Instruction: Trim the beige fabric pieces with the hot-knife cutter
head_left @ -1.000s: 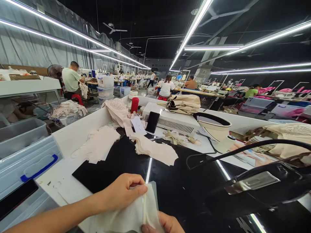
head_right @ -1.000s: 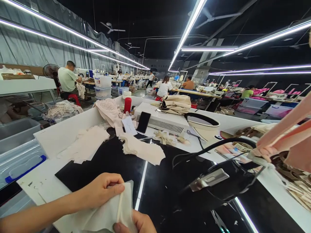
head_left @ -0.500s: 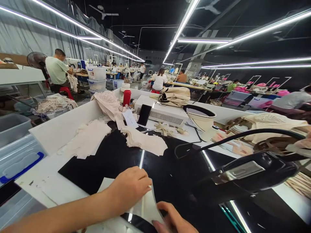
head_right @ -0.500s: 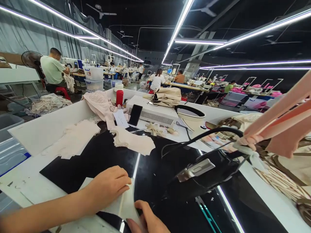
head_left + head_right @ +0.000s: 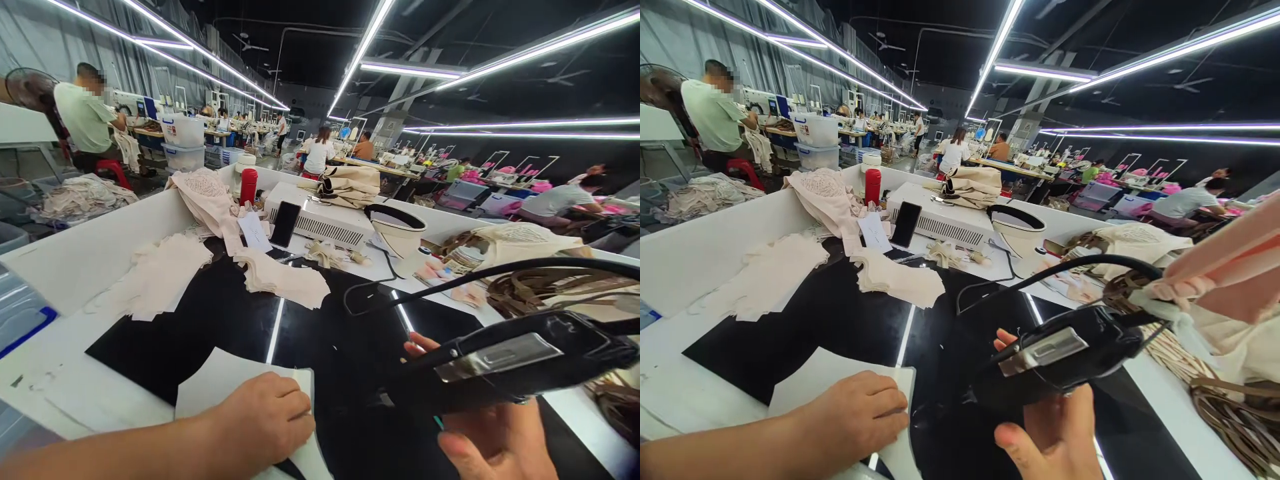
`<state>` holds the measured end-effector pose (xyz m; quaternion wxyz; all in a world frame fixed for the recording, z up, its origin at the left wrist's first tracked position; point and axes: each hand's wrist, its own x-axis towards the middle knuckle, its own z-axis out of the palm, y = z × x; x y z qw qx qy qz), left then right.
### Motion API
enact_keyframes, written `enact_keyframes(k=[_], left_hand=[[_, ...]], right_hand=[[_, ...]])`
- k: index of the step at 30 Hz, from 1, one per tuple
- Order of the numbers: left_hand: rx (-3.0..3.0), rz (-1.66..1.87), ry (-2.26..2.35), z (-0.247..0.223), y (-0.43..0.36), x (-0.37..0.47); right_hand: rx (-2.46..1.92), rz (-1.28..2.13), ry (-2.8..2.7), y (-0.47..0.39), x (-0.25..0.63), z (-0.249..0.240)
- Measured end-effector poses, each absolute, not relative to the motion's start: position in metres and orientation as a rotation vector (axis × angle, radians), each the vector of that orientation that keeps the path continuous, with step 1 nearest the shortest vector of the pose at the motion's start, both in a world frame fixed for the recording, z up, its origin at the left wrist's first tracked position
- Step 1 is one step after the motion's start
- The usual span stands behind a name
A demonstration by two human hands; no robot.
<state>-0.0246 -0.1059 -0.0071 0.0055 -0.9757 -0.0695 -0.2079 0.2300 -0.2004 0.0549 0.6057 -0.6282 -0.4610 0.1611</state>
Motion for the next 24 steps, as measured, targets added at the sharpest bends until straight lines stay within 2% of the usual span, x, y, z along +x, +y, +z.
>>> enact_keyframes(k=[4, 12, 24], left_hand=[[-3.039, -0.734, -0.222, -0.01, -0.105, -0.018], [-2.925, -0.747, -0.287, -0.02, -0.104, -0.009], [-2.888, -0.871, -0.309, -0.04, -0.108, -0.005]], right_hand=[[-1.152, 0.242, -0.975, -0.17, 0.191, 0.075], [-0.874, 0.345, -1.018, -0.127, 0.164, 0.064], [-0.762, 0.461, -0.979, -0.11, 0.153, 0.06]])
